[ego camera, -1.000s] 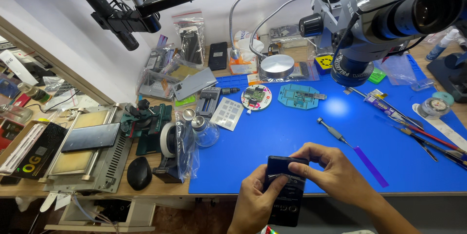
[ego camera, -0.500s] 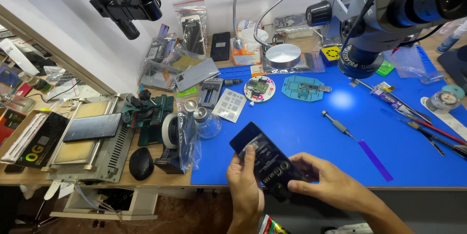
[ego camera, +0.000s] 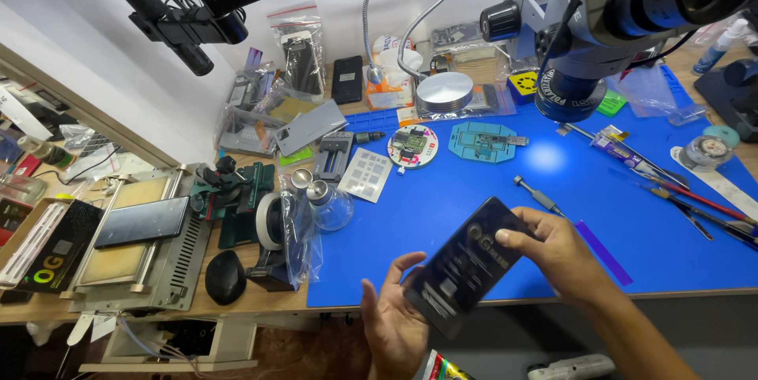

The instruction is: The person cleans the back and edges of a smartphone with a white cloth, then applies a small amount of adhesive from a tube to the phone's edge and spreads it with a cotton swab. The person continues wiping the phone with the cloth and swab, handling the device and tools on a cluttered workbench.

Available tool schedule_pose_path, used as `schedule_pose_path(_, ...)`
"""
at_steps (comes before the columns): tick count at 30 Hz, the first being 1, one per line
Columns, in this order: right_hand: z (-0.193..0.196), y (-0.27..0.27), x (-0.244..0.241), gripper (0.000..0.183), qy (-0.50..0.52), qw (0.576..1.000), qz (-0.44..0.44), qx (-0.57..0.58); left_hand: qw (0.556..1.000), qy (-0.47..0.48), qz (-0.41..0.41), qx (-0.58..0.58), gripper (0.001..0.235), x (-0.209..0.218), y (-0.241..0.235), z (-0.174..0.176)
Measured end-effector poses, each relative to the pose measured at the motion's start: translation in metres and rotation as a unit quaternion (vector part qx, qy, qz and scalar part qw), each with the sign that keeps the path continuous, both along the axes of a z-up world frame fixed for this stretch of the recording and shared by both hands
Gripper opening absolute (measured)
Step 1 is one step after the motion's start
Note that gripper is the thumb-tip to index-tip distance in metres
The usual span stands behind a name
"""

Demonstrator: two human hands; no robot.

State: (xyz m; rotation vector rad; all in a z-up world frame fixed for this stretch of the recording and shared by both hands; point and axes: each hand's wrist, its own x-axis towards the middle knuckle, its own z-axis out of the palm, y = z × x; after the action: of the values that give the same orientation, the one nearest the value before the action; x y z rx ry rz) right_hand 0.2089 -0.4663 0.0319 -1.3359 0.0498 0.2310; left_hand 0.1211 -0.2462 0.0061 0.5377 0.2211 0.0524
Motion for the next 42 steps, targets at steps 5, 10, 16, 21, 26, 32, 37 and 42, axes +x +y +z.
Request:
schedule_pose_path(5,0.056,0.000,-0.004,0.009,0.019,0.905,0.253,-0.342,0.923,-0.088,-0.250,0.278,0.065,0.002,0.000,0.034)
schedule_pose_path(10,0.058,0.010,-0.011,0.020,0.044,0.933,0.224,-0.277,0.916,-0.044,-0.210,0.338,0.036,0.001,-0.016,0.044)
schedule_pose_path(16,0.042,0.000,-0.014,0.030,-0.045,0.962,0.131,-0.236,0.927,0.003,-0.178,0.329,0.031,-0.004,-0.015,0.046)
schedule_pose_path(21,0.030,-0.001,-0.022,0.007,-0.360,0.881,0.108,-0.286,0.920,0.023,-0.157,0.359,0.027,-0.002,-0.017,0.051)
schedule_pose_path(26,0.006,-0.004,-0.024,0.010,-0.483,0.785,0.142,-0.360,0.931,0.015,-0.143,0.335,0.038,0.000,-0.009,0.054)
schedule_pose_path(32,0.016,0.000,-0.028,0.012,-0.469,0.805,0.138,-0.336,0.940,0.011,-0.177,0.293,0.054,-0.005,-0.005,0.048)
schedule_pose_path(37,0.011,-0.001,-0.026,0.008,-0.475,0.790,0.154,-0.355,0.943,0.027,-0.133,0.305,0.037,-0.005,-0.011,0.050)
schedule_pose_path(42,0.010,-0.002,-0.035,0.019,-0.423,0.867,0.165,-0.207,0.952,0.022,-0.106,0.285,0.033,-0.003,-0.009,0.040)
